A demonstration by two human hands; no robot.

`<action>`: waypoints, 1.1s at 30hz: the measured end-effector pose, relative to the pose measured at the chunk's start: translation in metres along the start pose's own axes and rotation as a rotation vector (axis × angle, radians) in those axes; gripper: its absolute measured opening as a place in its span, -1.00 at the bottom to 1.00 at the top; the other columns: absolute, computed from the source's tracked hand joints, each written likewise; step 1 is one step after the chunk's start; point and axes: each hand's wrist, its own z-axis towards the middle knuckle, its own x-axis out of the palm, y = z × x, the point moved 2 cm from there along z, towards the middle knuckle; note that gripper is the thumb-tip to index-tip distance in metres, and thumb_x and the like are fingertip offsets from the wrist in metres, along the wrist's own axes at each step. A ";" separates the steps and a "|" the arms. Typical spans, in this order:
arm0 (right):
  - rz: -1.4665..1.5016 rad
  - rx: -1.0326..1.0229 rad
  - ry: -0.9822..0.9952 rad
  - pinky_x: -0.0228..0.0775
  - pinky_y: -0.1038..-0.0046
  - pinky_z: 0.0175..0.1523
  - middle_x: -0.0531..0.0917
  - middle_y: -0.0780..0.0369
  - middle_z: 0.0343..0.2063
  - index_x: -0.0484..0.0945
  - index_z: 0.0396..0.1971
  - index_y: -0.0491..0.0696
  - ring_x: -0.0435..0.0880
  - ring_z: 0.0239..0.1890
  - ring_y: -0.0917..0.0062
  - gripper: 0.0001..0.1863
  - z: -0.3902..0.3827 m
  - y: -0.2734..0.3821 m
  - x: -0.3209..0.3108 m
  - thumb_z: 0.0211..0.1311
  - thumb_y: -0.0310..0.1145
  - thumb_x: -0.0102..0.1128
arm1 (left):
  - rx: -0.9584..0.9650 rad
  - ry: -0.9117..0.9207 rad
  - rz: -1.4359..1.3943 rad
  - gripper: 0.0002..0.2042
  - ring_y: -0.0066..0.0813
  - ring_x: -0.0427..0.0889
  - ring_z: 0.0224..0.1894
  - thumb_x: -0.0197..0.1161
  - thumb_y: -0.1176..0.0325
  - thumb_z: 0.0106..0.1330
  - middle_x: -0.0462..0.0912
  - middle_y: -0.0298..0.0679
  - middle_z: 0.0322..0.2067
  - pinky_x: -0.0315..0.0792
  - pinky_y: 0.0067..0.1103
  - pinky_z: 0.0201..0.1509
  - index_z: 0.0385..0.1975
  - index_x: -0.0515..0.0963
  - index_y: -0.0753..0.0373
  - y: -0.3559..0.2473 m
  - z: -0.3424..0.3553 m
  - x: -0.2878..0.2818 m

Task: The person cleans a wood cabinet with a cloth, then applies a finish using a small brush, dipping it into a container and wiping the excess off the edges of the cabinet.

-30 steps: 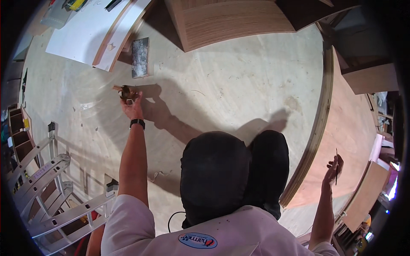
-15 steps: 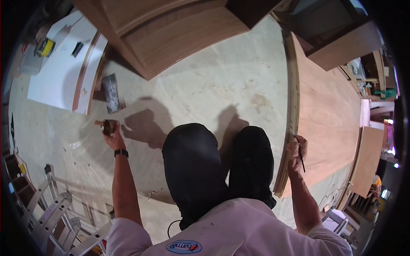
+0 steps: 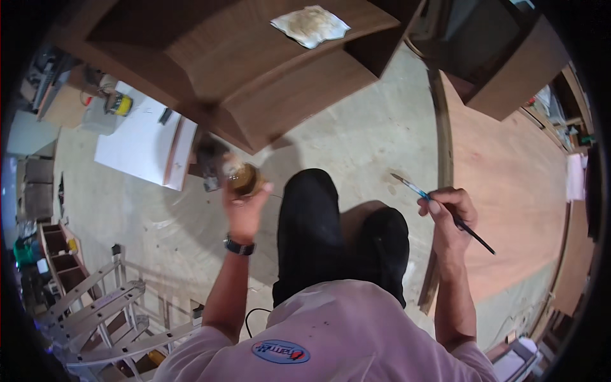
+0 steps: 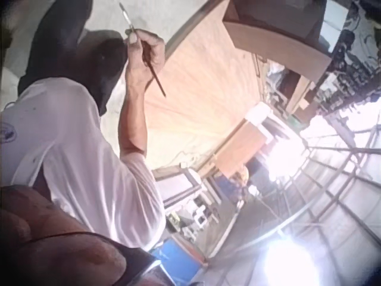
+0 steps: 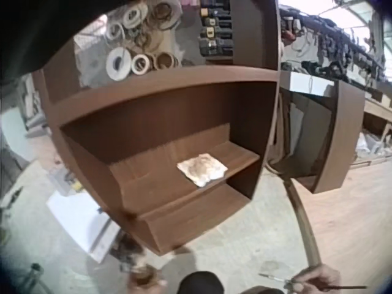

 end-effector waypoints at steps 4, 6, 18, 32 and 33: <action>-0.006 -0.092 0.155 0.53 0.52 -0.24 0.69 0.09 -0.39 0.58 -0.30 -0.24 0.67 -0.37 0.54 -0.90 0.011 0.050 0.012 0.19 -0.63 0.30 | 0.089 0.204 -0.138 -0.50 -0.58 0.63 -0.06 0.44 0.65 0.15 0.61 -0.31 -0.08 0.54 -0.57 0.07 0.08 0.40 0.30 -0.047 -0.007 0.077; -0.074 -0.091 0.164 0.51 0.55 -0.26 0.70 0.14 -0.45 0.63 -0.35 -0.22 0.68 -0.38 0.58 -0.91 0.015 0.069 0.015 0.14 -0.63 0.34 | 0.119 0.281 -0.143 -0.47 -0.58 0.62 -0.05 0.44 0.66 0.14 0.60 -0.32 -0.08 0.52 -0.58 0.09 0.11 0.37 0.32 -0.062 -0.014 0.108; -0.410 0.052 0.020 0.42 0.63 -0.40 0.67 0.31 -0.61 0.63 -0.48 -0.19 0.59 -0.53 0.76 -0.93 0.035 0.073 -0.006 0.13 -0.52 0.33 | 0.405 0.553 0.144 -0.33 -0.38 0.53 0.14 0.52 0.65 0.01 0.40 -0.19 0.12 0.50 -0.49 0.21 0.18 0.40 0.33 -0.095 -0.021 0.200; -0.370 0.158 -0.059 0.45 0.61 -0.37 0.69 0.25 -0.56 0.64 -0.42 -0.22 0.62 -0.50 0.71 -0.94 0.102 0.027 -0.009 0.14 -0.55 0.34 | 0.395 0.634 0.206 -0.29 -0.28 0.52 0.14 0.56 0.62 -0.11 0.43 -0.14 0.10 0.49 -0.46 0.18 0.16 0.43 0.28 -0.087 0.044 0.249; -0.368 0.164 -0.070 0.47 0.61 -0.35 0.70 0.24 -0.55 0.64 -0.42 -0.22 0.64 -0.48 0.70 -0.94 0.108 0.024 -0.010 0.14 -0.55 0.34 | 0.404 0.635 0.212 -0.29 -0.28 0.52 0.14 0.57 0.61 -0.11 0.43 -0.14 0.10 0.50 -0.46 0.18 0.15 0.44 0.28 -0.085 0.049 0.254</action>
